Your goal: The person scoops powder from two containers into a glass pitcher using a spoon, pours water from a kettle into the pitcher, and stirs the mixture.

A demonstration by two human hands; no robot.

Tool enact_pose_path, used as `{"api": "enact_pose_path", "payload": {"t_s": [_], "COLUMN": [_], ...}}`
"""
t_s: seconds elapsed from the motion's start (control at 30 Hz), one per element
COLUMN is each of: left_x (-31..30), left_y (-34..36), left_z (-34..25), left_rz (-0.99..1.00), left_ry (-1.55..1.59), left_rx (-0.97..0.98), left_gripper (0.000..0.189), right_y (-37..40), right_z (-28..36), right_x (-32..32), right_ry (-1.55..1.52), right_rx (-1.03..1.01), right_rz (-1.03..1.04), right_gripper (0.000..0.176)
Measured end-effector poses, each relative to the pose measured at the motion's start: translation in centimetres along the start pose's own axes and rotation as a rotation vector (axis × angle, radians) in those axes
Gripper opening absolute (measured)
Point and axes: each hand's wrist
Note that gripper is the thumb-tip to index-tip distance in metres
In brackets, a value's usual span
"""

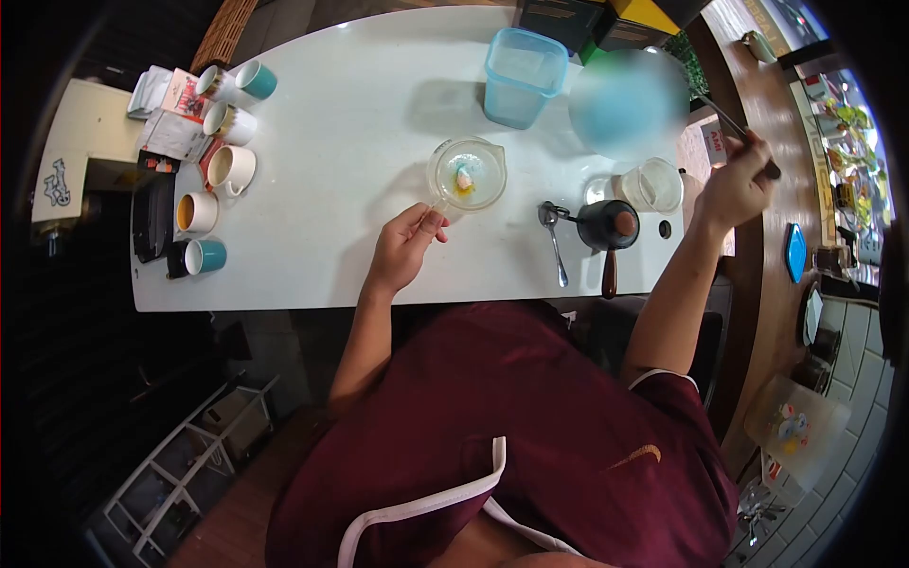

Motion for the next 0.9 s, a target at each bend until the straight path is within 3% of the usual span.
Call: {"api": "enact_pose_path", "payload": {"t_s": [0.1, 0.23, 0.5, 0.63, 0.9], "left_x": [0.3, 1.0, 1.7, 1.8, 2.4], "left_y": [-0.5, -0.9, 0.2, 0.8, 1.4], "left_z": [-0.2, -0.6, -1.1, -0.8, -1.0], "left_rz": [0.032, 0.007, -0.030, -0.066, -0.103], "left_ry": [-0.006, -0.008, -0.009, -0.029, -0.017], "left_rx": [0.014, 0.032, 0.030, 0.030, 0.046], "left_gripper": [0.036, 0.038, 0.037, 0.037, 0.035], "right_y": [-1.1, -1.9, -2.2, -2.6, -3.3], "right_z": [-1.4, -3.3, -7.3, -8.2, -7.7], "right_x": [0.3, 1.8, 3.1, 3.2, 3.2], "right_ry": [0.287, 0.704, 0.736, 0.706, 0.766], "right_rx": [-0.202, -0.172, -0.185, -0.203, -0.035], "right_rz": [0.086, 0.298, 0.486, 0.490, 0.436], "right_gripper": [0.030, 0.032, 0.035, 0.035, 0.036]}}
Point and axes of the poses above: each hand's wrist, its own y-axis away from the middle knuckle, its own x-axis out of the palm, z = x × y, and after that the axes turned 10 degrees about x, right-handed
